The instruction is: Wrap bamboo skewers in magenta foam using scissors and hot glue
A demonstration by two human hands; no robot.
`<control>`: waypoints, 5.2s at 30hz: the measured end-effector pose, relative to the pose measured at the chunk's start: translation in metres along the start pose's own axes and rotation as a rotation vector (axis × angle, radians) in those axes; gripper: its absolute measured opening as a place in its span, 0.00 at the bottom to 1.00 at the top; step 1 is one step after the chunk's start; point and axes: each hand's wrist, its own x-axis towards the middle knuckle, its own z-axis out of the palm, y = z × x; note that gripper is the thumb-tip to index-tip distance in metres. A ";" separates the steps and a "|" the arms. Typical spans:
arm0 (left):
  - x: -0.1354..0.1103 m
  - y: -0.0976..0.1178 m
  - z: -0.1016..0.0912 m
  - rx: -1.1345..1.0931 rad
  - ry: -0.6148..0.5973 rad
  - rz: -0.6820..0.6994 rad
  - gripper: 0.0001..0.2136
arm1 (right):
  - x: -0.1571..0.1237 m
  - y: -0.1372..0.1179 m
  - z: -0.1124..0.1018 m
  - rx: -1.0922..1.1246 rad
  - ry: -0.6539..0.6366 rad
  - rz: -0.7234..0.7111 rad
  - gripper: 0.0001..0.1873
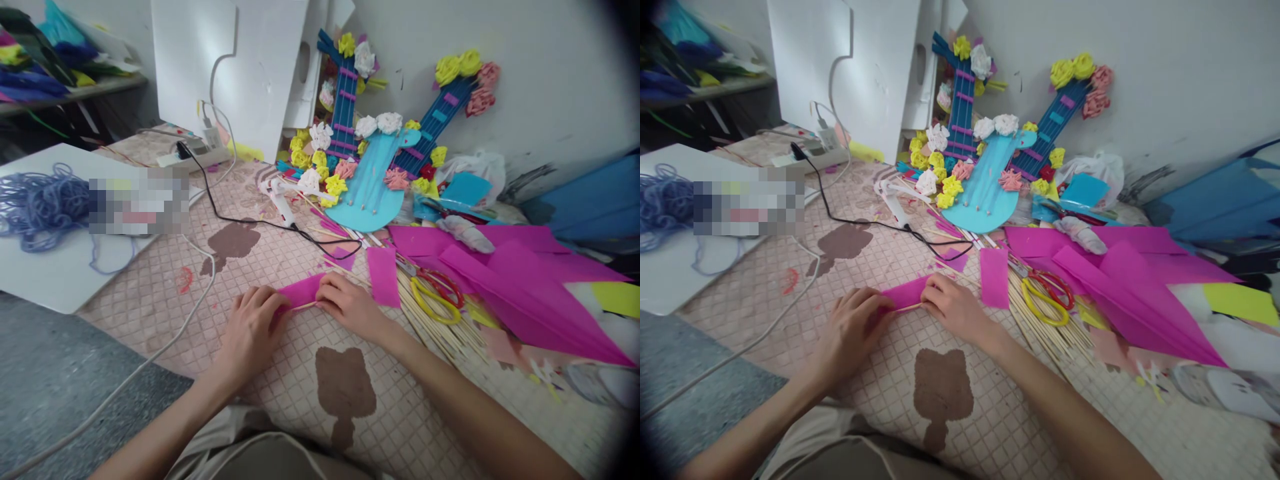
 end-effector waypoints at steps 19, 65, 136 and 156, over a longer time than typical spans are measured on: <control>0.005 0.005 -0.002 0.013 -0.032 -0.067 0.05 | -0.013 0.003 0.006 -0.028 0.158 -0.159 0.08; -0.001 0.000 -0.002 0.108 0.005 0.051 0.05 | -0.008 0.000 0.014 -0.239 0.083 -0.114 0.12; 0.007 0.005 0.001 0.091 0.051 0.076 0.07 | -0.008 0.000 0.011 -0.249 0.131 -0.130 0.17; 0.006 0.005 0.004 0.109 0.026 0.107 0.07 | -0.023 -0.012 0.014 -0.259 0.150 -0.161 0.15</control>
